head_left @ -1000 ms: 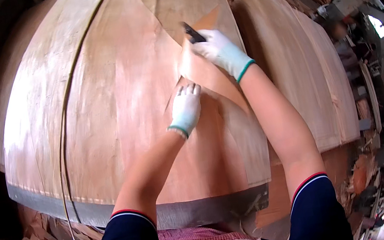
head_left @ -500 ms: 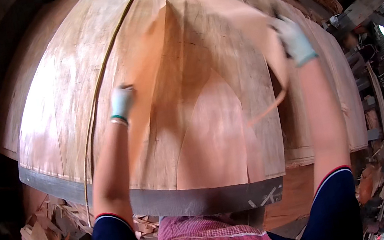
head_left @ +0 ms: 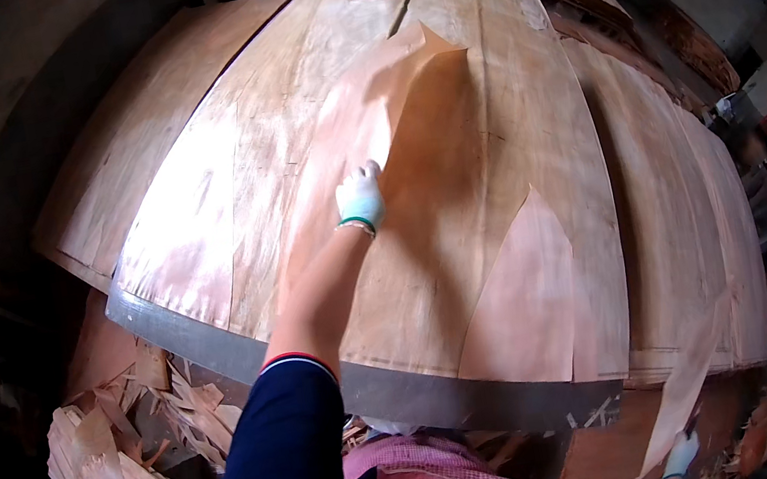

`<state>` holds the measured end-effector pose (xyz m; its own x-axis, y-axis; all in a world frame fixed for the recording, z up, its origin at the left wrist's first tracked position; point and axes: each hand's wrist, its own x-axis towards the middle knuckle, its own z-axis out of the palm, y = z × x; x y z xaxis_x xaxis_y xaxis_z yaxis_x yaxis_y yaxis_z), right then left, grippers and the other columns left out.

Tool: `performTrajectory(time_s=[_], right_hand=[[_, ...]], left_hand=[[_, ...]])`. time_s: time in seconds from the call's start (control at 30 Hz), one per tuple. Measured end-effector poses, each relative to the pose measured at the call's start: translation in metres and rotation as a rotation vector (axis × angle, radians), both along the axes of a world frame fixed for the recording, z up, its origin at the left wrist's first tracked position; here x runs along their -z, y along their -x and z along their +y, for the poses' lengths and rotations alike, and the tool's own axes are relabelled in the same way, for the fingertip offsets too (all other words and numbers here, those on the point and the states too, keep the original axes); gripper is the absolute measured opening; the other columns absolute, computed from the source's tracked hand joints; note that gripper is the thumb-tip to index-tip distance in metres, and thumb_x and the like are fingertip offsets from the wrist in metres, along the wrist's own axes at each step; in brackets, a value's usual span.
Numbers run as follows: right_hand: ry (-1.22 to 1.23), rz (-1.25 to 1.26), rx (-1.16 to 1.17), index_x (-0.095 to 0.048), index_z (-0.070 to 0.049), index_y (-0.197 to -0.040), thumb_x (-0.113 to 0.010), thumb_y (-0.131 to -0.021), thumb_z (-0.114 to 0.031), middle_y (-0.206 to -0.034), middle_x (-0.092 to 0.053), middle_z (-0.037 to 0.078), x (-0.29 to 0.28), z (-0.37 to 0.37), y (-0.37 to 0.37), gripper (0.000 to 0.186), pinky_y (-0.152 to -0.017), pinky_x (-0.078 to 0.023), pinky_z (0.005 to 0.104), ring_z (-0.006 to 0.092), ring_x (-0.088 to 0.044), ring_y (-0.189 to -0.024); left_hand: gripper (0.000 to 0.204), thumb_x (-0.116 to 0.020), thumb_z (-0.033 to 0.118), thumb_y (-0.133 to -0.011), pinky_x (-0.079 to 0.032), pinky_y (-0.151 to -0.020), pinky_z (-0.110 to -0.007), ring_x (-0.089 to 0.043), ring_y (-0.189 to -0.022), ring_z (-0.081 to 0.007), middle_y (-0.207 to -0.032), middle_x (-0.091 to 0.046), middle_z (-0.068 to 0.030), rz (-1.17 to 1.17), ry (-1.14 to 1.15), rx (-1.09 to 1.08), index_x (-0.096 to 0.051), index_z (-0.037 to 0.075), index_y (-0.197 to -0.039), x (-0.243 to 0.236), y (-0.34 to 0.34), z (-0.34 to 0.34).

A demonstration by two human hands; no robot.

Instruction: The person measures, cuts, and applies thin wood veneer strips onto larger plywood panels using a utility knife and adhesive tape.

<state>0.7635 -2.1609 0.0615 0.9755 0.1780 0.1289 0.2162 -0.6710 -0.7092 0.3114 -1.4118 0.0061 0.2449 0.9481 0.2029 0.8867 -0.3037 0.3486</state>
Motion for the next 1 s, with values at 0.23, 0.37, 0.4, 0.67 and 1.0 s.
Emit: performTrajectory(time_s=[0.23, 0.37, 0.4, 0.67, 1.0], right_hand=[[0.442, 0.001, 0.045, -0.067, 0.006, -0.088, -0.061, -0.080, -0.013, -0.075, -0.068, 0.020, 0.090, -0.113, 0.069, 0.022, -0.069, -0.049, 0.0424, 0.0304, -0.063, -0.067], [0.656, 0.157, -0.045, -0.070, 0.004, -0.087, -0.060, -0.079, -0.015, -0.080, -0.068, 0.025, 0.148, -0.086, 0.106, 0.023, -0.070, -0.049, 0.0463, 0.0364, -0.065, -0.073], [0.600, 0.229, -0.177, -0.068, 0.006, -0.093, -0.058, -0.081, -0.016, -0.084, -0.068, 0.027, 0.158, -0.083, 0.113, 0.026, -0.072, -0.049, 0.0463, 0.0372, -0.066, -0.075], [0.483, 0.436, -0.569, -0.055, 0.003, -0.087, -0.066, -0.075, -0.010, -0.072, -0.057, 0.013, 0.199, -0.072, 0.156, 0.021, -0.063, -0.046, 0.0411, 0.0250, -0.052, -0.064], [0.478, 0.471, -0.612, -0.059, 0.002, -0.090, -0.066, -0.088, -0.019, -0.076, -0.054, 0.004, 0.152, -0.011, 0.229, 0.022, -0.060, -0.041, 0.0261, 0.0092, -0.049, -0.069]], left_hand=[[0.039, -0.056, 0.004, -0.078, -0.044, -0.092, -0.046, -0.054, -0.111, -0.0353, -0.116, -0.058, -0.0164, -0.369, -0.169, 0.356, -0.055, 0.005, -0.117, 0.011, -0.003, -0.102], [0.034, -0.057, 0.007, -0.084, -0.046, -0.087, -0.045, -0.057, -0.101, -0.0376, -0.109, -0.060, -0.0186, -0.542, -0.087, 0.450, -0.056, 0.005, -0.118, -0.011, 0.063, -0.249], [0.034, -0.058, 0.008, -0.086, -0.046, -0.090, -0.044, -0.056, -0.104, -0.0388, -0.112, -0.061, -0.0198, -0.512, 0.150, 0.414, -0.056, 0.006, -0.120, -0.022, 0.083, -0.300], [0.029, -0.059, 0.027, -0.091, -0.050, -0.083, -0.044, -0.063, -0.095, -0.0375, -0.102, -0.066, -0.0193, -0.408, 0.615, -0.001, -0.063, 0.006, -0.110, 0.079, 0.204, -0.526], [0.042, -0.067, 0.042, -0.081, -0.050, -0.084, -0.044, -0.064, -0.096, -0.0393, -0.103, -0.067, -0.0218, -0.310, 0.884, -0.138, -0.067, 0.008, -0.106, 0.221, 0.137, -0.445]])
